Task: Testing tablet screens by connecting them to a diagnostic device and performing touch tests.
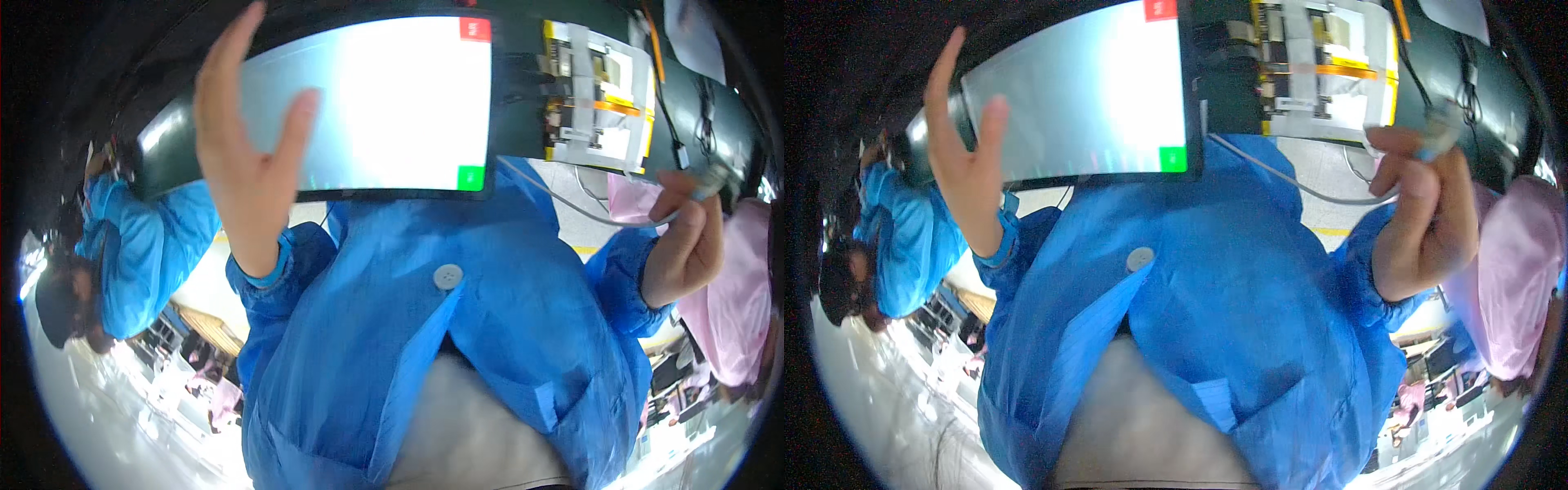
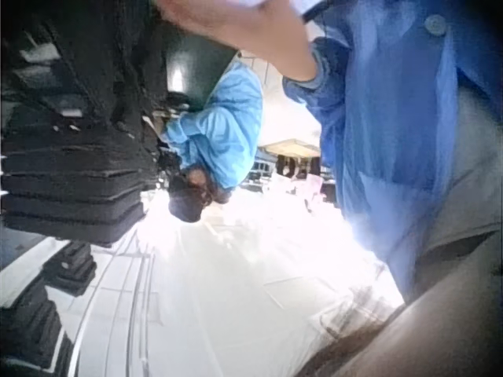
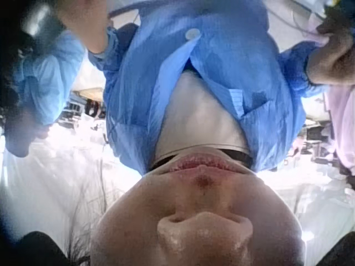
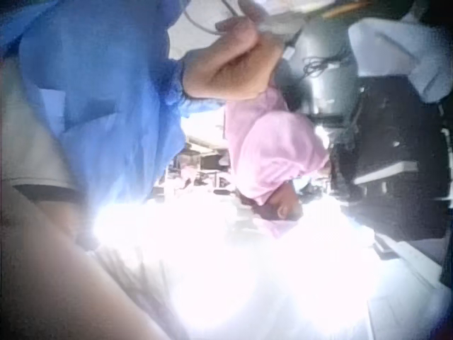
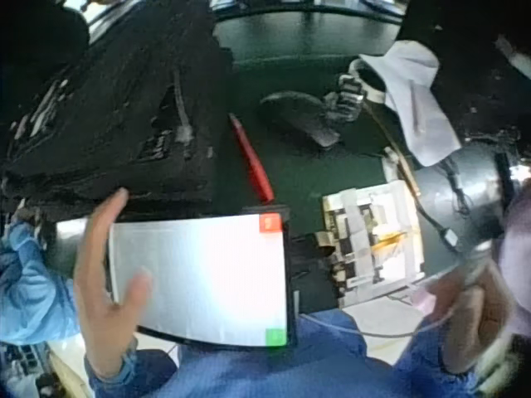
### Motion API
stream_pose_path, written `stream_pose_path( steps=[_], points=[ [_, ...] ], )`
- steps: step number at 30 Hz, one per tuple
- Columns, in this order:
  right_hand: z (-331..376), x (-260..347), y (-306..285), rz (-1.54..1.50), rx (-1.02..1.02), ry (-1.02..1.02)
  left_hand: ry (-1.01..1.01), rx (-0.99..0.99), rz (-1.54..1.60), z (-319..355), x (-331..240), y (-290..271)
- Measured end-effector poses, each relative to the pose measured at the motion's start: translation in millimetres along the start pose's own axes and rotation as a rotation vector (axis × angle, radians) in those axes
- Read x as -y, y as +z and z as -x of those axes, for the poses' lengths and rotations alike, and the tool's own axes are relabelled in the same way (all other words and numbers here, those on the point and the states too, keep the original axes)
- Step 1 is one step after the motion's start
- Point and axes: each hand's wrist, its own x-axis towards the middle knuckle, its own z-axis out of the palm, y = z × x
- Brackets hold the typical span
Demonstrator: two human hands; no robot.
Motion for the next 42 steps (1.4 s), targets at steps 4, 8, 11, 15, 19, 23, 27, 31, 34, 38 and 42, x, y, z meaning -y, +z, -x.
stream_pose_path(
  steps=[4,8,11,15,19,23,27,31,34,38,42],
  points=[
    [5,-1,18,0.340,0.480,0.144,-0.137,-0.048,-0.147,31,22,-20],
    [8,-16,40,0.402,0.442,-0.014,-0.183,0.029,-0.118,65,19,-11],
    [5,-19,44,0.411,0.383,-0.034,-0.162,0.064,-0.074,76,16,-3],
    [-1,-18,47,0.474,0.420,-0.210,-0.216,0.079,-0.188,78,17,-8],
    [-5,-27,56,0.573,0.475,-0.364,-0.331,-0.112,-0.016,73,28,-16],
    [-6,-34,61,0.541,0.484,-0.392,-0.438,-0.222,0.076,66,44,-10],
    [-7,-36,64,0.539,0.510,-0.414,-0.504,-0.071,0.267,65,48,-1],
    [-18,-39,63,0.557,0.586,-0.456,-0.570,-0.119,0.410,65,46,2],
    [-28,-42,59,0.534,0.685,-0.479,-0.557,-0.111,0.359,60,44,0],
    [-32,-43,59,0.395,0.870,-0.478,-0.556,-0.095,0.358,59,45,-1],
    [-31,-41,61,0.349,0.867,-0.463,-0.517,-0.126,0.356,65,50,1]
  ],
)
